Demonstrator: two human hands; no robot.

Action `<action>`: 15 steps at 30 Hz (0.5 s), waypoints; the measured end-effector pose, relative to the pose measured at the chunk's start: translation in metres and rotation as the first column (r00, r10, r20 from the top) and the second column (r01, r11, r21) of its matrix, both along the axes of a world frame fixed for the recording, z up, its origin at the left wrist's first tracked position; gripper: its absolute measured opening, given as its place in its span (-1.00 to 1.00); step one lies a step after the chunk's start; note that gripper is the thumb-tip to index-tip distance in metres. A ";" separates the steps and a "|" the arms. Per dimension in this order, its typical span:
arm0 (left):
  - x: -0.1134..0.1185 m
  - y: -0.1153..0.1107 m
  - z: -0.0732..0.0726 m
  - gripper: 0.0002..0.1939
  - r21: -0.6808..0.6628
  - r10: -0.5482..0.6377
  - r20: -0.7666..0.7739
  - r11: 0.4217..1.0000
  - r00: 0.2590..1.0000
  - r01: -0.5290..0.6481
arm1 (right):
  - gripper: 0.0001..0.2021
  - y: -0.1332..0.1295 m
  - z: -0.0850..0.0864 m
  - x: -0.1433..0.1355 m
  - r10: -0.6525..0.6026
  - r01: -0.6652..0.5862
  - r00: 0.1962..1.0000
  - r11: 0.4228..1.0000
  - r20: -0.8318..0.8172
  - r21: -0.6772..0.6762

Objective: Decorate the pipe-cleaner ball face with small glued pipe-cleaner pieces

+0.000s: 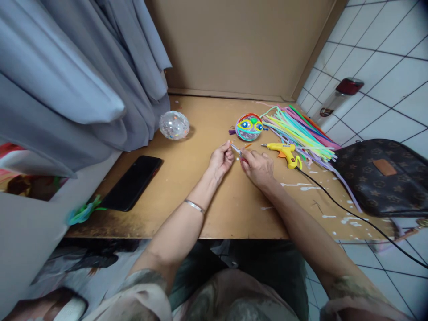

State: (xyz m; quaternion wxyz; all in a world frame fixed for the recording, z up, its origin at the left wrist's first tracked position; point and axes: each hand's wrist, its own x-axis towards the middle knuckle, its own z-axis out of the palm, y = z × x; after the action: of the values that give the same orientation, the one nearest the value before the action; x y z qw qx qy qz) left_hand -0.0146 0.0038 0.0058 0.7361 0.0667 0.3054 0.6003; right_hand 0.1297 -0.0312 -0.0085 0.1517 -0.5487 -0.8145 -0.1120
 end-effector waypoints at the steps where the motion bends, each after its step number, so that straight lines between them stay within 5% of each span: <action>1: -0.002 0.000 0.002 -0.61 -0.001 0.017 0.009 1.000 1.000 -0.017 | -0.58 0.000 0.000 0.001 0.016 -0.015 1.000 1.000 -0.013 0.013; 7: -0.011 0.002 0.005 -0.67 -0.001 0.066 0.009 0.998 0.998 -0.066 | -0.58 0.007 0.005 0.015 -0.064 0.076 0.975 0.996 -0.214 0.049; 11: -0.014 0.005 0.003 -0.70 0.001 0.081 0.009 0.997 0.997 -0.081 | -0.57 0.016 0.008 0.031 -0.011 -0.061 0.894 0.987 -0.448 -0.146; 13: -0.019 0.007 0.003 -0.70 0.007 0.101 0.019 0.995 0.995 -0.101 | -0.58 0.018 0.009 0.037 0.014 -0.255 0.825 0.901 -0.565 -0.351; 15: -0.023 0.009 0.004 -0.70 0.019 0.122 0.026 0.992 0.992 -0.122 | -0.64 0.018 0.012 0.041 0.028 -0.414 0.801 0.748 -0.598 -0.519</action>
State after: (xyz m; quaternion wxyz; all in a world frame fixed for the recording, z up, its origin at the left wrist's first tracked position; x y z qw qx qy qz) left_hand -0.0377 0.0129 0.0098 0.7010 0.0480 0.2935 0.6482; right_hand 0.1710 -0.0135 0.0033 0.2024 -0.4691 -0.7854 0.3495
